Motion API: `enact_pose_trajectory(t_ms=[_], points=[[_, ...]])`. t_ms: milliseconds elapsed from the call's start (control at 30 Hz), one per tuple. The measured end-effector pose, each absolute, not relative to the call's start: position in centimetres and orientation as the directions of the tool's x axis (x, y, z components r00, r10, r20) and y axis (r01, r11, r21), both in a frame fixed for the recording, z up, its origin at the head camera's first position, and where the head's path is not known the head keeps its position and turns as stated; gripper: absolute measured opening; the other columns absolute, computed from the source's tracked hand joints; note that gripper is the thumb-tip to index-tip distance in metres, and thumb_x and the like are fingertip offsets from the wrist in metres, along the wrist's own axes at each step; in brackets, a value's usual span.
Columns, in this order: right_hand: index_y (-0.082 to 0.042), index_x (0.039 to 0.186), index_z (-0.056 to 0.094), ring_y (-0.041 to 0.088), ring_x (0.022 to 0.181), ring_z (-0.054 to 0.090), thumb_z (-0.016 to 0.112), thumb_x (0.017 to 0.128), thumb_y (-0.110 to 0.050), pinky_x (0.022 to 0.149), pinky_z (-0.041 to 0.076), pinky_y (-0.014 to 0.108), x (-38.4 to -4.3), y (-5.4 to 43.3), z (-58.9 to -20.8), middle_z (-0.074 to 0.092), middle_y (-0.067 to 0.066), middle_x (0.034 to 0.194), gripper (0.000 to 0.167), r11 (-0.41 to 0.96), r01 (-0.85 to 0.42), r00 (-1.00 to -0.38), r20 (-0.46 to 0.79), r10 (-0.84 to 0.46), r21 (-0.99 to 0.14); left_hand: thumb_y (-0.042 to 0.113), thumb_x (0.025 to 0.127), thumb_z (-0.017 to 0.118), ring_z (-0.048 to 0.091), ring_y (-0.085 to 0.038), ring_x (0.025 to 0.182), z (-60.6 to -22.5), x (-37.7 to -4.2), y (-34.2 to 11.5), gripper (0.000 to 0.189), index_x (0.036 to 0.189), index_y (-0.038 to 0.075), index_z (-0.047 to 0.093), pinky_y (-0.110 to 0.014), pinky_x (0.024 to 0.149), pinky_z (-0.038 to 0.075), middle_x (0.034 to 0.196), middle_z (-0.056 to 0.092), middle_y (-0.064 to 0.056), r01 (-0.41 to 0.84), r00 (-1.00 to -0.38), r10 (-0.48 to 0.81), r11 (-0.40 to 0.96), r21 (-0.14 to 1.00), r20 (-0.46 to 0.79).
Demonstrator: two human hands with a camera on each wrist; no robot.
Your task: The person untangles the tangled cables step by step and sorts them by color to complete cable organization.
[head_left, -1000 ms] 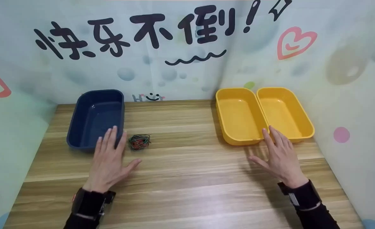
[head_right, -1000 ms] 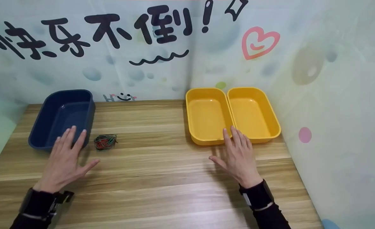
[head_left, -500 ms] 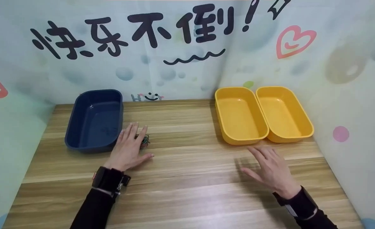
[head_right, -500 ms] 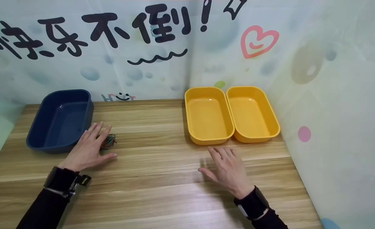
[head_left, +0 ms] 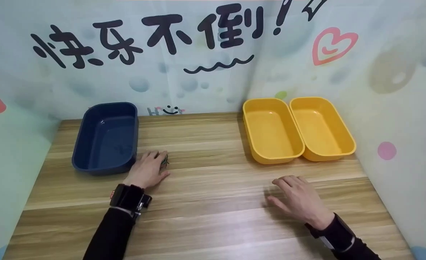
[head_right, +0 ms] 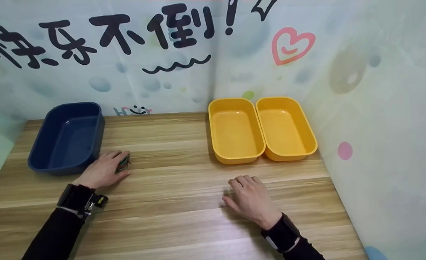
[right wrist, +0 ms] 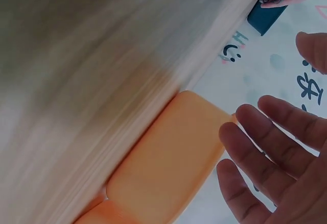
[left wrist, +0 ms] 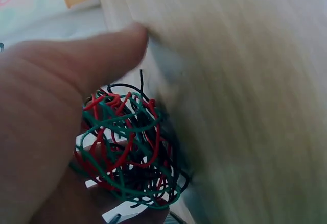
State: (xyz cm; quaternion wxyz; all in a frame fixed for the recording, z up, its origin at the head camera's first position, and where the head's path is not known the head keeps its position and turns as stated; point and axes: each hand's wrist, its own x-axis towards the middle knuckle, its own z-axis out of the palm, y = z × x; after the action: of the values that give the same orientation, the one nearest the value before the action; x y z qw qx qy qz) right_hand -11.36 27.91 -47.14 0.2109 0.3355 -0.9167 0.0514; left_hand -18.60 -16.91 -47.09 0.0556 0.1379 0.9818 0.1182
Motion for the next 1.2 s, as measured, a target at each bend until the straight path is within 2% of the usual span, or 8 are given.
enact_pose_trajectory(t_ms=[200, 700, 867, 1000, 1200], points=[[-0.010, 0.103, 0.067, 0.023, 0.088, 0.066, 0.077, 0.076, -0.044, 0.080, 0.053, 0.041, -11.2, 27.8, -47.3, 0.070, 0.006, 0.095, 0.044, 0.775, -0.629, -0.701, 0.393, -0.596, 0.053, 0.027, 0.090, 0.069, 0.049, -0.042, 0.122, -47.2, -18.8, -16.8, 0.055, 0.137, 0.007, 0.052, -0.057, 0.095, 0.045, 0.131, 0.054, -0.024, 0.264, -0.958, 0.282, 0.938, 0.226, -0.052], [-0.012, 0.100, 0.068, 0.022, 0.085, 0.067, 0.078, 0.076, -0.043, 0.080, 0.053, 0.041, -11.5, 27.3, -47.2, 0.071, 0.004, 0.093, 0.040, 0.782, -0.622, -0.707, 0.397, -0.585, 0.043, 0.021, 0.092, 0.065, 0.057, -0.038, 0.110, -47.4, -18.8, -16.8, 0.039, 0.127, 0.005, 0.059, -0.051, 0.089, 0.050, 0.118, 0.062, -0.019, 0.270, -0.962, 0.270, 0.940, 0.208, 0.029], [-0.011, 0.100, 0.068, 0.021, 0.083, 0.067, 0.077, 0.076, -0.043, 0.076, 0.053, 0.039, -11.7, 27.0, -47.0, 0.071, 0.004, 0.090, 0.042, 0.771, -0.635, -0.678, 0.444, -0.587, 0.050, 0.018, 0.092, 0.064, 0.059, -0.038, 0.107, -47.0, -18.5, -16.8, 0.034, 0.124, 0.004, 0.060, -0.051, 0.088, 0.050, 0.116, 0.064, -0.020, 0.277, -0.961, 0.266, 0.923, 0.266, 0.079], [-0.009, 0.101, 0.067, 0.022, 0.081, 0.066, 0.078, 0.075, -0.041, 0.073, 0.053, 0.039, -12.0, 26.8, -46.6, 0.070, 0.005, 0.089, 0.042, 0.766, -0.642, -0.659, 0.478, -0.580, 0.043, 0.019, 0.095, 0.060, 0.057, -0.039, 0.111, -46.5, -18.3, -16.8, 0.034, 0.126, 0.003, 0.058, -0.051, 0.092, 0.048, 0.118, 0.062, -0.021, 0.265, -0.964, 0.255, 0.905, 0.334, 0.073], [-0.006, 0.104, 0.065, 0.025, 0.082, 0.065, 0.077, 0.074, -0.039, 0.072, 0.052, 0.040, -12.8, 26.6, -45.7, 0.069, 0.007, 0.091, 0.046, 0.753, -0.656, -0.623, 0.532, -0.574, 0.043, 0.019, 0.096, 0.058, 0.058, -0.037, 0.114, -45.5, -18.0, -16.7, 0.038, 0.129, 0.000, 0.056, -0.049, 0.096, 0.047, 0.122, 0.062, -0.022, 0.280, -0.960, 0.235, 0.817, 0.505, 0.152]])
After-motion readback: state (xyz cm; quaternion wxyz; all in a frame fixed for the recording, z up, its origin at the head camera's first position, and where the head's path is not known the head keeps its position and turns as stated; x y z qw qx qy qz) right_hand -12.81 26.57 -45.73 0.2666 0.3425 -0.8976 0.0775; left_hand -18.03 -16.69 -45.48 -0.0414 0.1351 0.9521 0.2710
